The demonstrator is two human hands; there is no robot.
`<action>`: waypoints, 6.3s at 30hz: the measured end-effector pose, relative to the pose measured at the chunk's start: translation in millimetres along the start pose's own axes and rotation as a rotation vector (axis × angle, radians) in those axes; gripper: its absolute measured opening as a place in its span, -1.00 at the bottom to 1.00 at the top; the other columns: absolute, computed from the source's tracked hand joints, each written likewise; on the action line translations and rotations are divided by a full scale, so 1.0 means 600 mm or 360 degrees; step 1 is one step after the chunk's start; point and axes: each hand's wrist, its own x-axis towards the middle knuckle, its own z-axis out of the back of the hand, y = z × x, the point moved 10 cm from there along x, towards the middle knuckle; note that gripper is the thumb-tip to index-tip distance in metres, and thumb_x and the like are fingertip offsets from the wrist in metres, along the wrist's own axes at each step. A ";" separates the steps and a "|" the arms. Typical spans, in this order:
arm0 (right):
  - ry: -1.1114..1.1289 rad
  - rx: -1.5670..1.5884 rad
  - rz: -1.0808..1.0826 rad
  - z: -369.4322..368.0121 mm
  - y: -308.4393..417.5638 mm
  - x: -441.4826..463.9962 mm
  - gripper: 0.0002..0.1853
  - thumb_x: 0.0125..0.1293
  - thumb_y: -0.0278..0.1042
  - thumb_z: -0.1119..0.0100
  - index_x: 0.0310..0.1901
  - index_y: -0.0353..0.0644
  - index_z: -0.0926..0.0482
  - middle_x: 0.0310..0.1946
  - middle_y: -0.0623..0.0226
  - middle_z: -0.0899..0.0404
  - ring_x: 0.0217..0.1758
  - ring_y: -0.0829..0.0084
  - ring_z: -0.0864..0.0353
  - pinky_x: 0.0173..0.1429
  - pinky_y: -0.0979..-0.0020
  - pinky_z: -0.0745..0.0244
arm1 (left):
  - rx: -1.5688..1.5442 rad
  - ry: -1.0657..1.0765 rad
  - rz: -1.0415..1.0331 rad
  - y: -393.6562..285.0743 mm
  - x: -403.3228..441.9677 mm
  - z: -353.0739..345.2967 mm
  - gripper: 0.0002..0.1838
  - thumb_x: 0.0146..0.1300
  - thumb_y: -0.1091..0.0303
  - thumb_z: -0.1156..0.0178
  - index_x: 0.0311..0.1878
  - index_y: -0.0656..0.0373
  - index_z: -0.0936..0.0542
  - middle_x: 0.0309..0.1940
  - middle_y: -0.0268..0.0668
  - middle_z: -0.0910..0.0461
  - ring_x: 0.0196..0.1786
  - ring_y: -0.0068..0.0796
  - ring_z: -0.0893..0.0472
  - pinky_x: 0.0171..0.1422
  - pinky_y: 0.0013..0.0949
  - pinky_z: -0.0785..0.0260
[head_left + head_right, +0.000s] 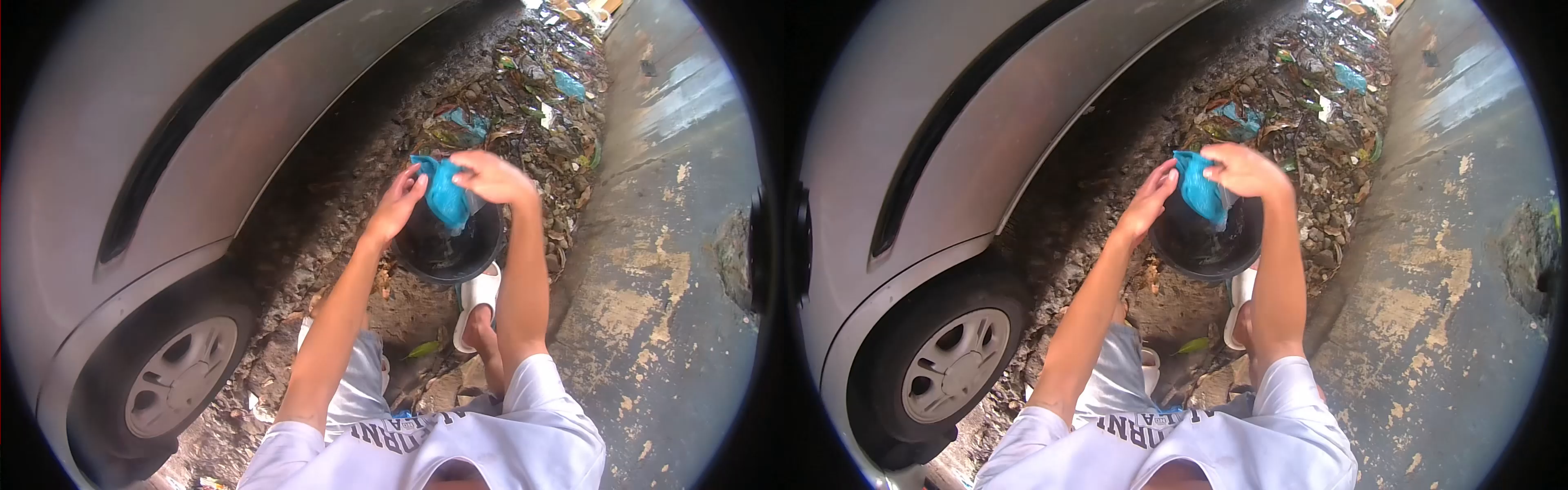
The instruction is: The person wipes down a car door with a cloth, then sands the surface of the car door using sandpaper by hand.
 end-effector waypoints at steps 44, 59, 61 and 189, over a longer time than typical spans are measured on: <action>-0.1244 0.1633 0.0226 0.225 -0.096 0.113 -0.63 0.43 -0.29 -0.26 0.21 -0.19 -0.57 -0.06 0.29 -0.70 0.09 0.47 -0.63 0.27 0.40 -0.39 | 0.2956 -0.3020 -0.0923 -1.029 -0.941 0.227 -0.66 0.36 0.14 -0.32 -0.01 0.22 -0.66 -0.15 -0.25 -0.72 -0.09 -0.27 -0.66 0.11 -0.25 -0.45; -0.1334 0.1939 0.0202 0.268 -0.147 0.148 -0.22 0.20 -0.73 -0.04 0.47 0.09 -0.31 0.13 0.27 -0.57 0.05 0.48 -0.57 0.18 0.35 -0.50 | 0.3438 -0.1848 -0.1210 -1.148 0.152 0.023 -0.55 0.14 0.25 -0.30 0.11 0.11 -0.57 0.11 -0.09 -0.63 0.21 0.00 -0.60 0.27 0.01 -0.46; -0.1354 0.1994 0.0159 0.259 -0.189 0.156 -0.05 0.09 -0.78 0.18 0.56 0.18 -0.17 0.30 0.19 -0.43 0.20 0.39 -0.51 0.27 0.36 -0.43 | 0.3575 -0.1503 -0.1022 -1.072 0.227 0.005 -0.46 0.21 0.08 -0.33 0.22 0.12 -0.55 0.33 -0.05 -0.47 0.44 0.00 -0.38 0.49 0.02 -0.25; -0.1299 -0.0373 0.1936 -0.059 1.022 -0.269 -0.27 0.18 -0.12 -0.33 0.41 -0.08 -0.43 0.58 0.41 -0.17 0.60 0.32 -0.19 0.44 -0.55 0.32 | 0.3369 -0.2145 -0.1128 -1.001 -1.020 0.199 -0.55 0.37 0.06 -0.22 0.12 0.21 -0.68 0.13 -0.04 -0.63 0.26 -0.06 -0.54 0.41 -0.08 -0.33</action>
